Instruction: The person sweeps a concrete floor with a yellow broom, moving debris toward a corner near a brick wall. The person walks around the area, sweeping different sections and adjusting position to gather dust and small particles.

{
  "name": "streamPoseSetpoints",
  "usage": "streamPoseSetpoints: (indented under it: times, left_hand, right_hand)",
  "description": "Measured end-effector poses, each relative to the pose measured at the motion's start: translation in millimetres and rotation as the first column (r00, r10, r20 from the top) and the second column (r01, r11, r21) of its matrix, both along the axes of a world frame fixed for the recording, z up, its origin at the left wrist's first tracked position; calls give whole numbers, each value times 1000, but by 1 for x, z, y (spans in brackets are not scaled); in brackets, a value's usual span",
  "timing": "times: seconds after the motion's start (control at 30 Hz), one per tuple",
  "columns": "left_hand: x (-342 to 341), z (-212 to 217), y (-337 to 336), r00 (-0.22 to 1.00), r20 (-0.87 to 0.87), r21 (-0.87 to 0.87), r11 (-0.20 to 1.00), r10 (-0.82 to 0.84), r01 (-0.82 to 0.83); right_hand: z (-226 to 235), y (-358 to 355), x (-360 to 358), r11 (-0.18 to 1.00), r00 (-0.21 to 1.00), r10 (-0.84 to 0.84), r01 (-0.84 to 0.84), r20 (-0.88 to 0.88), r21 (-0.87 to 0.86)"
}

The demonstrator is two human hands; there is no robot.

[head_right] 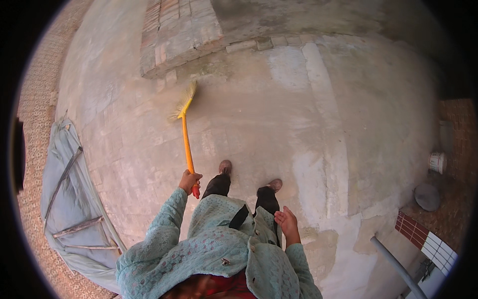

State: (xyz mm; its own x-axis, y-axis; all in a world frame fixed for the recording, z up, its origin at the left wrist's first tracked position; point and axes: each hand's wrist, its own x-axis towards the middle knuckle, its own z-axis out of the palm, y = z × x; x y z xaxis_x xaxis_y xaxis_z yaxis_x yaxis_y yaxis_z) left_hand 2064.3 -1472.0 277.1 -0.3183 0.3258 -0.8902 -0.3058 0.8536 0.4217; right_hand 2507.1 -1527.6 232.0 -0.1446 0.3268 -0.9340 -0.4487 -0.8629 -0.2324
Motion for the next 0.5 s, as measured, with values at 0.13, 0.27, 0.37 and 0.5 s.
streamPoseSetpoints:
  times: [0.13,0.27,0.37,0.5]
  left_hand:
    - [53,-1,16,958,276,-14,996,-76,84]
    - [145,10,32,770,564,40,941,-300,337]
    - [193,14,67,543,766,217,934,-343,284]
    - [233,34,89,457,756,358,880,-469,311]
  right_hand:
    - [4,-11,8,1000,1000,-22,22,20,-8]
    - [10,-18,20,993,987,-110,114,118,-28]
    - [15,-14,29,985,970,-164,171,179,-28]
    - [26,-8,38,973,954,-228,231,196,10]
